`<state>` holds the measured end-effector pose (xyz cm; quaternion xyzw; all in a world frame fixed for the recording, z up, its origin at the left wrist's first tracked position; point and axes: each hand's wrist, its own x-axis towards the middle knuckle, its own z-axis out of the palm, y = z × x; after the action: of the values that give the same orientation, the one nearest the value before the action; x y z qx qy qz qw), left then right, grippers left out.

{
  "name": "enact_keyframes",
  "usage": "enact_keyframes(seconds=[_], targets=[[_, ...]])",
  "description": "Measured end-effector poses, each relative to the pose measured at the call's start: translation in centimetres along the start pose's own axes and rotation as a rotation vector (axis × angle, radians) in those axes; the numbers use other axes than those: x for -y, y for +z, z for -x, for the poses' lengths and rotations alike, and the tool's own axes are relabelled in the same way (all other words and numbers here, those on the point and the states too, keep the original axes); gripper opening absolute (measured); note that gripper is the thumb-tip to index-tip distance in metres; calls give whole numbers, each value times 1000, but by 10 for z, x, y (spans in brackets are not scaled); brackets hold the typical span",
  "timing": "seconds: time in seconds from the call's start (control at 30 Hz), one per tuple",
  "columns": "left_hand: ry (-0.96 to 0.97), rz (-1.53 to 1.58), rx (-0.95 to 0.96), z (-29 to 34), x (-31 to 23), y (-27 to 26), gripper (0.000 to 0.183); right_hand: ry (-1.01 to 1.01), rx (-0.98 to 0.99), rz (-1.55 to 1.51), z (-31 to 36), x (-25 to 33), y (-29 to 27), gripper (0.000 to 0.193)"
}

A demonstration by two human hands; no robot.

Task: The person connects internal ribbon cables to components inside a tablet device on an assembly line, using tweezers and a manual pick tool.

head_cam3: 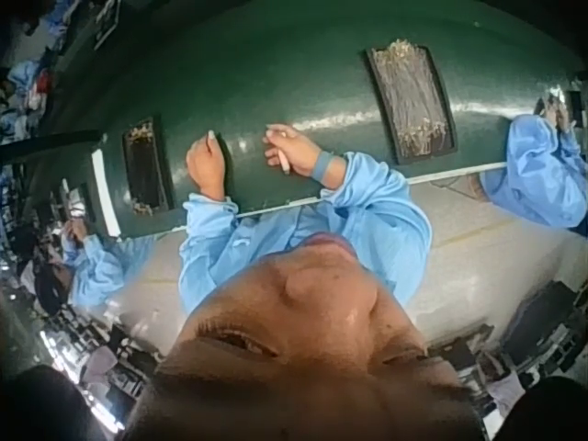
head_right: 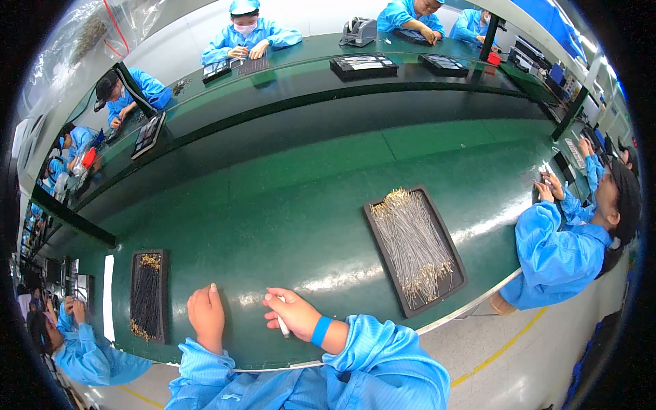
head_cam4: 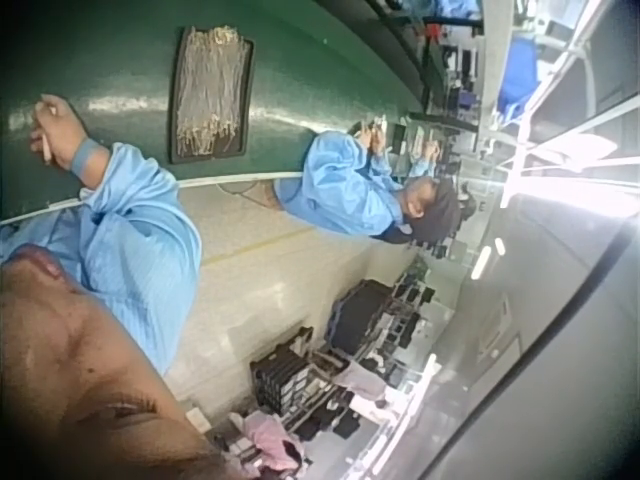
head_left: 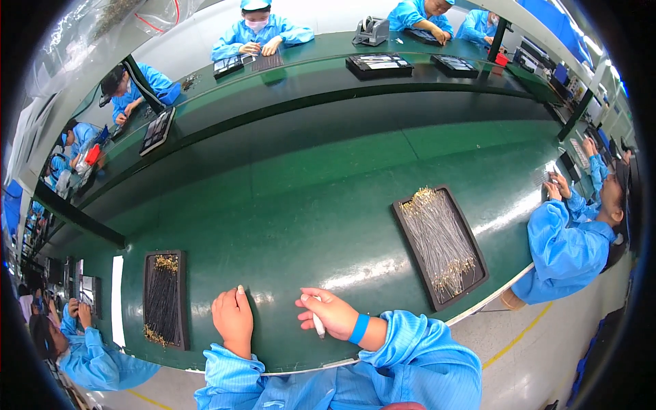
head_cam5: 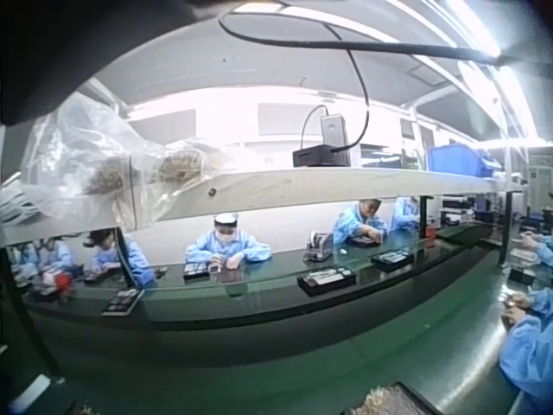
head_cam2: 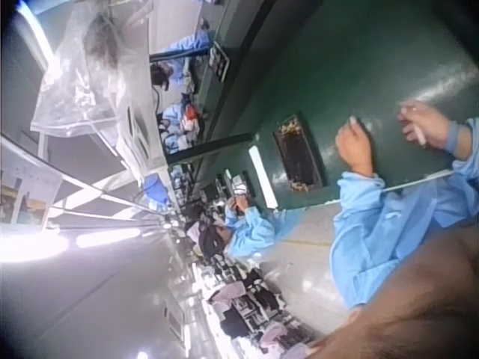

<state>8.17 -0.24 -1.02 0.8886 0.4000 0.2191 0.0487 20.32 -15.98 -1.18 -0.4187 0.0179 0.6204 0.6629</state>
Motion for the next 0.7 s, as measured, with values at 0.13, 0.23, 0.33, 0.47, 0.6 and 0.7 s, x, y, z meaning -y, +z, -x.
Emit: enact_keyframes(seconds=[0.13,0.23,0.33,0.47,0.6,0.7], targets=[[-9,6,21,-1,-3,-2,20,2,2,0,0,-1,-1,49],[-3,6,9,0,-1,-1,20,-6,9,-4,-1,-1,-1,48],[2,5,9,-1,-3,-2,19,3,-7,12,2,2,1,48],[7,10,-2,-1,-3,-1,20,0,-3,-1,2,2,1,48],[9,15,-20,-1,-4,-1,20,-3,-2,10,2,1,0,50],[17,12,-46,-1,-3,-2,20,-11,3,17,4,3,2,52]])
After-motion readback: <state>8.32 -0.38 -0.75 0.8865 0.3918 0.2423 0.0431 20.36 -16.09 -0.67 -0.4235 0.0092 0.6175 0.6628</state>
